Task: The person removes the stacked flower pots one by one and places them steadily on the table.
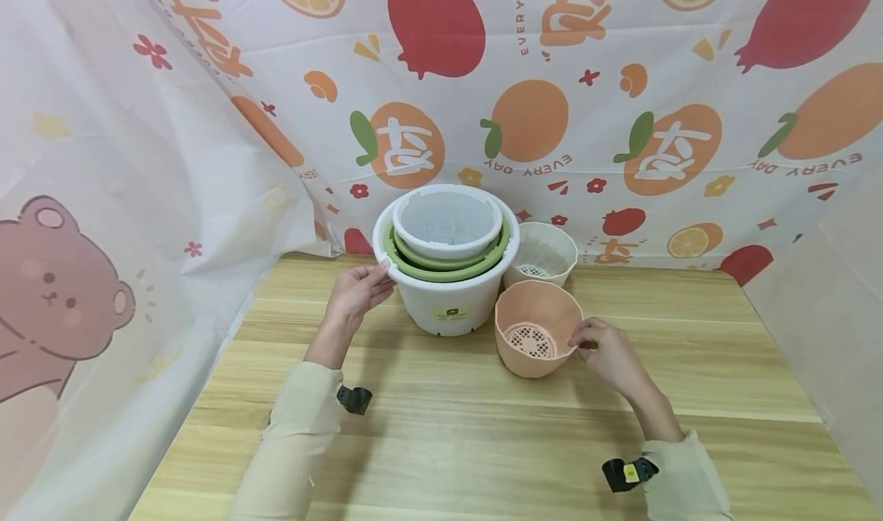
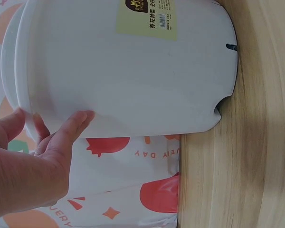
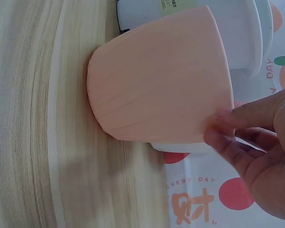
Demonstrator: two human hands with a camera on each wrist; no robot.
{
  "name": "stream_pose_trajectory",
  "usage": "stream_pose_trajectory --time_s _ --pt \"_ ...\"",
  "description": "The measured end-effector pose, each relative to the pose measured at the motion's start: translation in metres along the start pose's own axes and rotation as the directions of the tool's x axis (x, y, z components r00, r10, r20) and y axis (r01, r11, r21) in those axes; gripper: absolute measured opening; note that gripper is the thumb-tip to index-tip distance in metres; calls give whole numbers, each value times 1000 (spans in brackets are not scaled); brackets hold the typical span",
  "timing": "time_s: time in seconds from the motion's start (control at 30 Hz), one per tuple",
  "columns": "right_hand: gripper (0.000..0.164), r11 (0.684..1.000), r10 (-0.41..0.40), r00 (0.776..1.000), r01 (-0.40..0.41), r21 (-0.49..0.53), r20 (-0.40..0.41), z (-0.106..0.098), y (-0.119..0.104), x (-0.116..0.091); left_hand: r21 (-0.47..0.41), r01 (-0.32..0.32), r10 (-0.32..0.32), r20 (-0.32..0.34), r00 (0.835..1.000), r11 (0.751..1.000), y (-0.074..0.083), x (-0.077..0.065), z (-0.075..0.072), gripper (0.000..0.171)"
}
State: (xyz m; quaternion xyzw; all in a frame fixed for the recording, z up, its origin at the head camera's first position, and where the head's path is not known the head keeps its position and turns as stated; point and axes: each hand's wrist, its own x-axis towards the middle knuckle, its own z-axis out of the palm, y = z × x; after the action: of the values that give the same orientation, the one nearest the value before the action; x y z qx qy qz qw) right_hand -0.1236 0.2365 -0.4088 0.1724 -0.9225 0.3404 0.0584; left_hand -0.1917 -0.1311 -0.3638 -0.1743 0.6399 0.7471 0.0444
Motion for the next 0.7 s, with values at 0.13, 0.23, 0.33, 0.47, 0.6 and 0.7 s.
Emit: stream_pose_trajectory --time_s 0.13,0.23,0.33,0.47,0.6,0.7 --pt "16 999 8 999 -9 36 37 -3 -1 0 13 -3 3 -3 1000 1000 0 0 0 26" --pt "15 999 10 998 -12 32 66 -5 -2 0 22 -3 3 -4 1000 1000 0 -1 0 28" --pt "15 1000 8 996 -11 28 92 -8 -3 1 24 -8 7 5 1000 1000 0 -1 0 30" --pt "17 999 -1 994 -2 33 107 -12 -5 2 25 -9 9 5 1000 1000 0 0 0 31" --pt "20 999 -35 994 33 24 102 -14 -6 4 23 -10 10 3 1000 1000 0 0 0 31" --pt "20 998 -54 993 52 25 102 -16 -7 5 18 -13 12 2 1000 1000 -1 0 0 30"
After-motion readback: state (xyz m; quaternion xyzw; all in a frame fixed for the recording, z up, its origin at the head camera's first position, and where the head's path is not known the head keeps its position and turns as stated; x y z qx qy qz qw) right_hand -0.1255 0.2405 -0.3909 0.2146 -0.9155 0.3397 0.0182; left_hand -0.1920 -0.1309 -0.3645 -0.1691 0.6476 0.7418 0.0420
